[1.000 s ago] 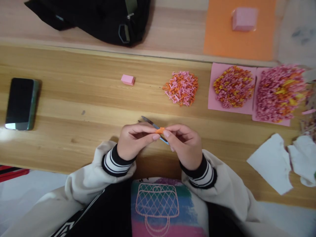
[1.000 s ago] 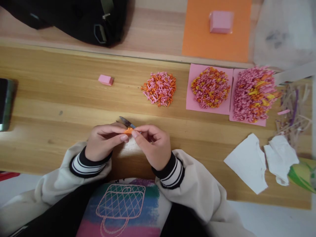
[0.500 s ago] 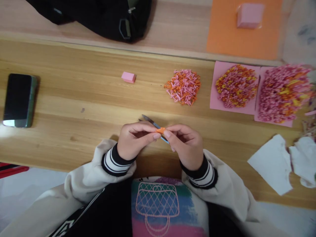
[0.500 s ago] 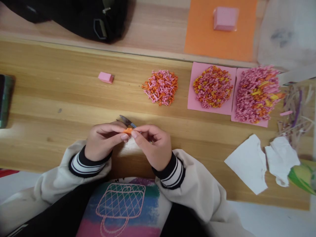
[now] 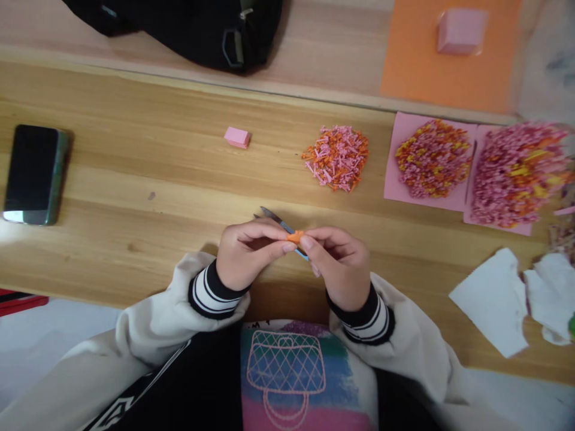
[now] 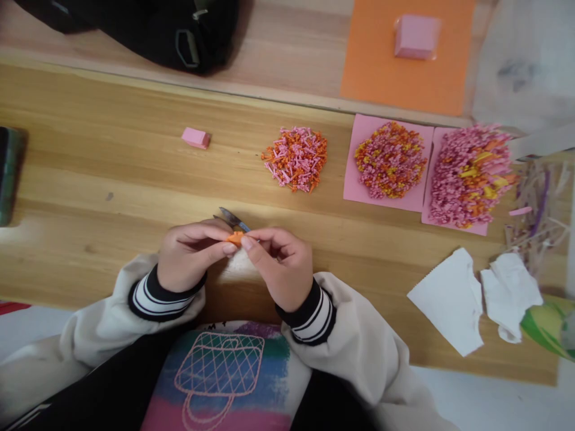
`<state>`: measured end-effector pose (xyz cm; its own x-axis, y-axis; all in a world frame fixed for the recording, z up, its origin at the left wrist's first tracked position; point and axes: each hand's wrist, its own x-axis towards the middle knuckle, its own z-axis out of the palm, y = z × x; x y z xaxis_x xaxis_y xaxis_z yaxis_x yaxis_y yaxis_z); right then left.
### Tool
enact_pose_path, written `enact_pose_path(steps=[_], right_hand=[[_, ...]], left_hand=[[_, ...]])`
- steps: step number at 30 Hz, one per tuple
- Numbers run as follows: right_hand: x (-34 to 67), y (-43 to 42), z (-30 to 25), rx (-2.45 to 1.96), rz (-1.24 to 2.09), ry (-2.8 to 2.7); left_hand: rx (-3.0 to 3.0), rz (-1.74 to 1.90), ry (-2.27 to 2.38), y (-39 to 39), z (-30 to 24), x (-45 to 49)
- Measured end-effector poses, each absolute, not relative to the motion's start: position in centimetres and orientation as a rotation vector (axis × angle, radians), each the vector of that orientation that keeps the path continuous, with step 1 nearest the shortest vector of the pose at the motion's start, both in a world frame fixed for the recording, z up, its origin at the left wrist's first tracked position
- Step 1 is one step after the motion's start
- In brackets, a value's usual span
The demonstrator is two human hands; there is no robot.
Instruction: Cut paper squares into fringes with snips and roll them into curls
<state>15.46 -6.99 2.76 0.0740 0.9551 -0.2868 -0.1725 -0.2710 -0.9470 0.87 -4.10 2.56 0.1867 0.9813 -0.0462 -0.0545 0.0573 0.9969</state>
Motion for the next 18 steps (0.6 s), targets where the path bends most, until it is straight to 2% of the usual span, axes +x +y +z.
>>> enact_pose_path(steps=[18], right_hand=[[15.4, -7.17, 2.7, -1.329, 1.392, -0.875]], left_hand=[[1.211, 1.065, 1.064, -4.16, 2.57, 0.98]])
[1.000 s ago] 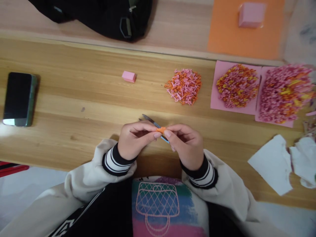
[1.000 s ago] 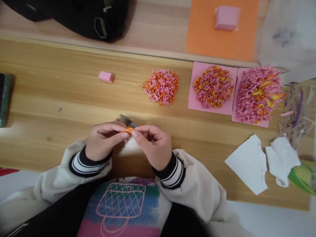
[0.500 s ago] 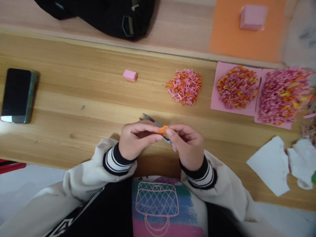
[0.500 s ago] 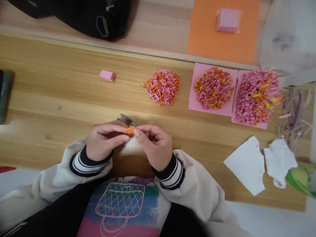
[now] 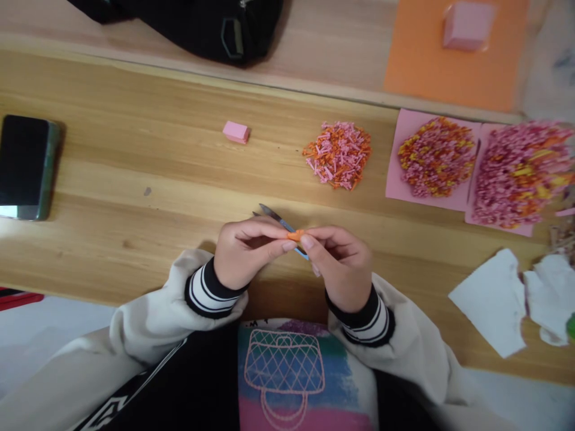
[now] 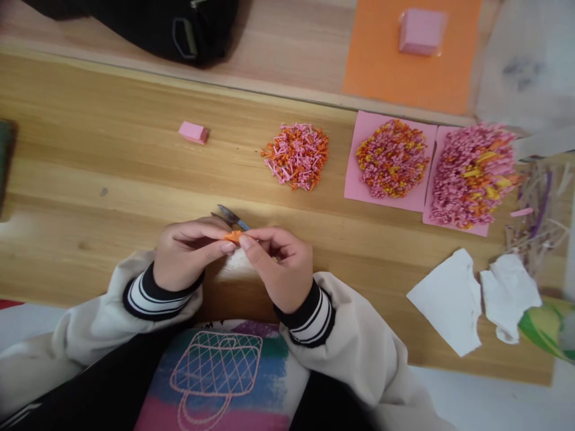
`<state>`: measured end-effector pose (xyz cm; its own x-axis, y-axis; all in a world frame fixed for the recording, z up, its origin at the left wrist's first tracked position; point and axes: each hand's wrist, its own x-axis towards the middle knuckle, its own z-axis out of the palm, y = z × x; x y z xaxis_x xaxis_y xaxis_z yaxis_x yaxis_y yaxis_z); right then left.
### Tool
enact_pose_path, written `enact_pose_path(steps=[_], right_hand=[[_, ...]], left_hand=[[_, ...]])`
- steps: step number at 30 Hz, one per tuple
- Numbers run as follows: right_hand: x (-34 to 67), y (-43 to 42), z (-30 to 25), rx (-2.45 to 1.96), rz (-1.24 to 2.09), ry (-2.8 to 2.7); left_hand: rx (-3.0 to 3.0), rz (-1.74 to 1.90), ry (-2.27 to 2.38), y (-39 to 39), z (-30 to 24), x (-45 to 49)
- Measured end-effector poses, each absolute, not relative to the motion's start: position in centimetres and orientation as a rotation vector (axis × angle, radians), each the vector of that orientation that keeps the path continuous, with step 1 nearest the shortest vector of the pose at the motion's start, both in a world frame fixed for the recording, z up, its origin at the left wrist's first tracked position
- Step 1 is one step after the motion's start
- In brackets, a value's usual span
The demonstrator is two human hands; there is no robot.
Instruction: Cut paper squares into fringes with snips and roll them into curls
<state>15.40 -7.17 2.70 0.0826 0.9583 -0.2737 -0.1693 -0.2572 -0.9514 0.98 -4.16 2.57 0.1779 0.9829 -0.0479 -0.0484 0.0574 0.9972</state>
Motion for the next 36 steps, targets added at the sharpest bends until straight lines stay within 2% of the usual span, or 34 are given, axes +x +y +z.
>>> enact_pose_path(steps=[36], right_hand=[[15.34, -7.31, 2.94, -1.309, 1.245, -1.029]], left_hand=[[1.154, 1.114, 1.037, -4.16, 2.41, 0.96]])
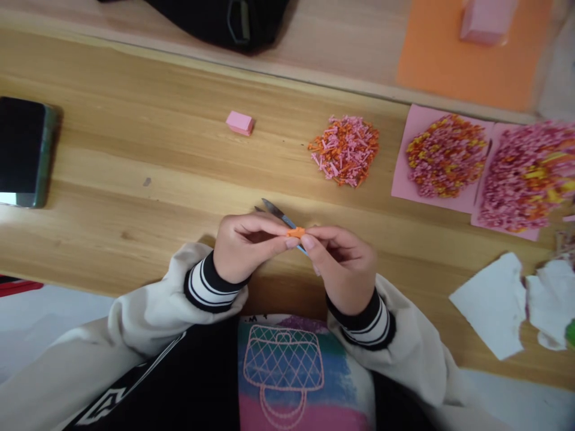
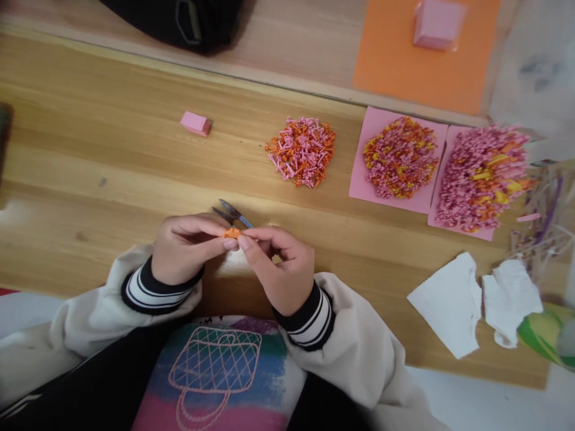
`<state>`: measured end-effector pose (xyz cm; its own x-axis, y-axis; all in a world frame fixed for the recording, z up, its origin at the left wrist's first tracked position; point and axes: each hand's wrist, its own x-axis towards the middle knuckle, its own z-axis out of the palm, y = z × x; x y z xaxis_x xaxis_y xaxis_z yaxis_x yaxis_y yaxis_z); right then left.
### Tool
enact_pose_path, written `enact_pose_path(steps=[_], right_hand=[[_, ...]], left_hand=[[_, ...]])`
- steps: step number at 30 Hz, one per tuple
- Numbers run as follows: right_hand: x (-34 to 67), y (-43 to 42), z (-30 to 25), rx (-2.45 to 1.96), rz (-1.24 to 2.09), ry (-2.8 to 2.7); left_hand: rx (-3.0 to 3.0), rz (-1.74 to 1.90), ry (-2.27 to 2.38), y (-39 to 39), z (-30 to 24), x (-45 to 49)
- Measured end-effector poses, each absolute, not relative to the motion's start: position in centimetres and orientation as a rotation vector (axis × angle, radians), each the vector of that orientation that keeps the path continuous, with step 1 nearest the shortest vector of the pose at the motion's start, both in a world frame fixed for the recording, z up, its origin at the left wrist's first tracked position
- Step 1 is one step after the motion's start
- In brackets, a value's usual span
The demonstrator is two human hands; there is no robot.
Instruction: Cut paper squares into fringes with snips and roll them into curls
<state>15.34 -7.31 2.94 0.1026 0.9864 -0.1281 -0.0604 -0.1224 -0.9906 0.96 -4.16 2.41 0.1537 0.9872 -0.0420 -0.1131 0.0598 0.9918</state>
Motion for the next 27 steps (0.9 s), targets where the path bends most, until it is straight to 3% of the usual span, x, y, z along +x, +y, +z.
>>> enact_pose_path(steps=[27], right_hand=[[15.38, -7.33, 3.53, -1.249, 1.234, -1.187]], left_hand=[[1.104, 1.124, 1.089, -4.06, 2.21, 0.89]])
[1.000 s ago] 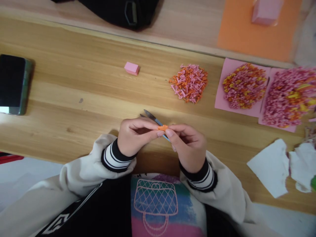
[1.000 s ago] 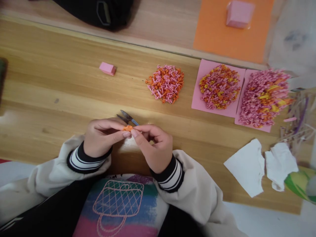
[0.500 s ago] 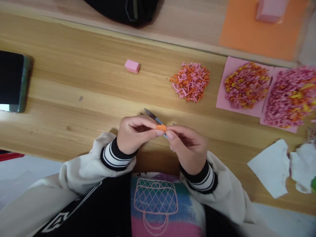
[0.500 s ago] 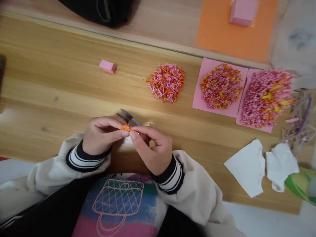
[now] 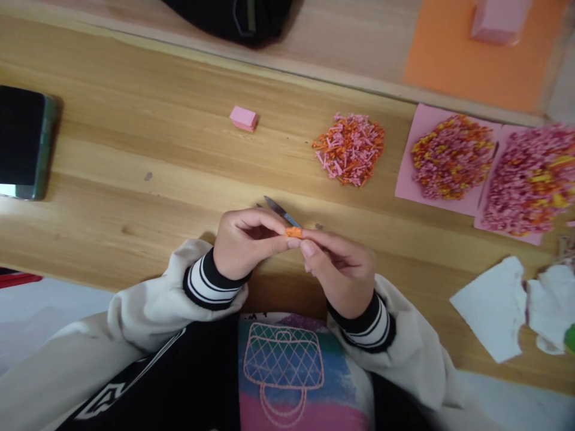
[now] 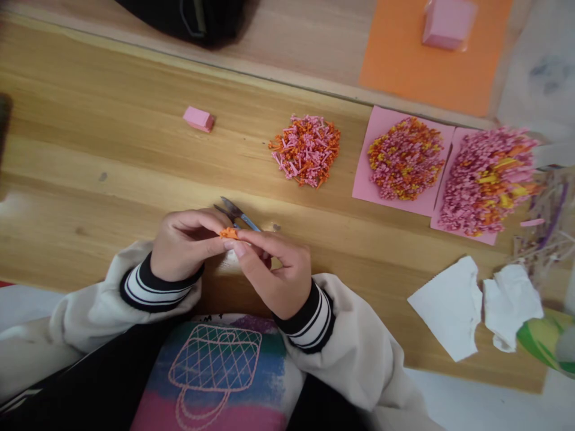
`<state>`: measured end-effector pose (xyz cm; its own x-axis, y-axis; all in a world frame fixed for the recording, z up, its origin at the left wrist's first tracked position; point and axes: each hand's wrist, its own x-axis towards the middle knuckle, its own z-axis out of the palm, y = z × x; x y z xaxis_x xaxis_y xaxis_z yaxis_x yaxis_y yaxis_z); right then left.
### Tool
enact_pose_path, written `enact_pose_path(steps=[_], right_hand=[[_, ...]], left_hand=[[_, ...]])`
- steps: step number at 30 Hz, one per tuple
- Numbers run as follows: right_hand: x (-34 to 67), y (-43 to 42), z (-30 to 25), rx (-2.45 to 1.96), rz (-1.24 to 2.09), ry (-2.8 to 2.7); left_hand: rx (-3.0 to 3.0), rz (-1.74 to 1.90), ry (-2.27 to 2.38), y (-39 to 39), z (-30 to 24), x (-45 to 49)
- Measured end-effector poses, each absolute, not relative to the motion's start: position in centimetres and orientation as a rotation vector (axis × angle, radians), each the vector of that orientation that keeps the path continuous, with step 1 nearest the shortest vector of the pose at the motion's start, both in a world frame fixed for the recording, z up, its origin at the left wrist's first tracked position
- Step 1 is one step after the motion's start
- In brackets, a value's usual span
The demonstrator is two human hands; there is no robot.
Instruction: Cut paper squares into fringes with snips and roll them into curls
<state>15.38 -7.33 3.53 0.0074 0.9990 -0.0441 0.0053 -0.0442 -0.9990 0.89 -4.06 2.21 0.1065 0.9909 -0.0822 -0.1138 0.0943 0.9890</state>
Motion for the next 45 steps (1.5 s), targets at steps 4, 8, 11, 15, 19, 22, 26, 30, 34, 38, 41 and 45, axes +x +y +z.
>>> enact_pose_path(steps=[4, 8, 11, 15, 19, 22, 26, 30, 34, 38, 41, 45], right_hand=[[15.5, -7.3, 3.5, -1.235, 1.172, -1.242], [15.8, -7.4, 3.3, -1.193, 1.154, -1.313], [16.1, -7.3, 3.1, -1.163, 1.217, -1.342], [16.4, -7.1, 3.0, -1.116, 1.27, -1.361], [16.7, -7.1, 2.8, -1.091, 1.299, -1.362], [16.8, -7.3, 2.6, -1.077, 1.314, -1.357], [16.8, -7.4, 2.4, -1.023, 1.354, -1.337], [16.8, -7.5, 2.4, -1.014, 1.362, -1.348], [16.9, -7.5, 2.7, -1.019, 1.376, -1.385], [16.6, -7.5, 2.8, -1.034, 1.418, -1.314], [16.1, -7.5, 2.6, -1.031, 1.536, -1.084], [16.0, -7.0, 2.3, -1.042, 1.74, -0.844]], left_hand=[[1.085, 1.057, 1.144, -4.1, 2.4, 0.9], [1.045, 0.982, 1.167, -4.0, 2.6, 1.0], [1.001, 0.932, 1.145, -3.8, 2.6, 0.9], [0.941, 0.846, 1.074, -3.8, 2.6, 0.7], [0.874, 0.817, 0.987, -3.8, 2.5, 0.7], [0.904, 0.847, 0.948, -3.9, 2.4, 0.8], [0.938, 0.891, 0.876, -4.0, 2.4, 0.9], [0.929, 0.876, 0.887, -4.1, 2.5, 1.0], [0.922, 0.844, 0.884, -4.1, 2.5, 0.9], [0.935, 0.871, 0.894, -4.0, 2.5, 0.8], [0.957, 0.88, 0.949, -3.9, 2.4, 0.8], [0.998, 0.832, 1.01, -3.8, 2.4, 0.6]])
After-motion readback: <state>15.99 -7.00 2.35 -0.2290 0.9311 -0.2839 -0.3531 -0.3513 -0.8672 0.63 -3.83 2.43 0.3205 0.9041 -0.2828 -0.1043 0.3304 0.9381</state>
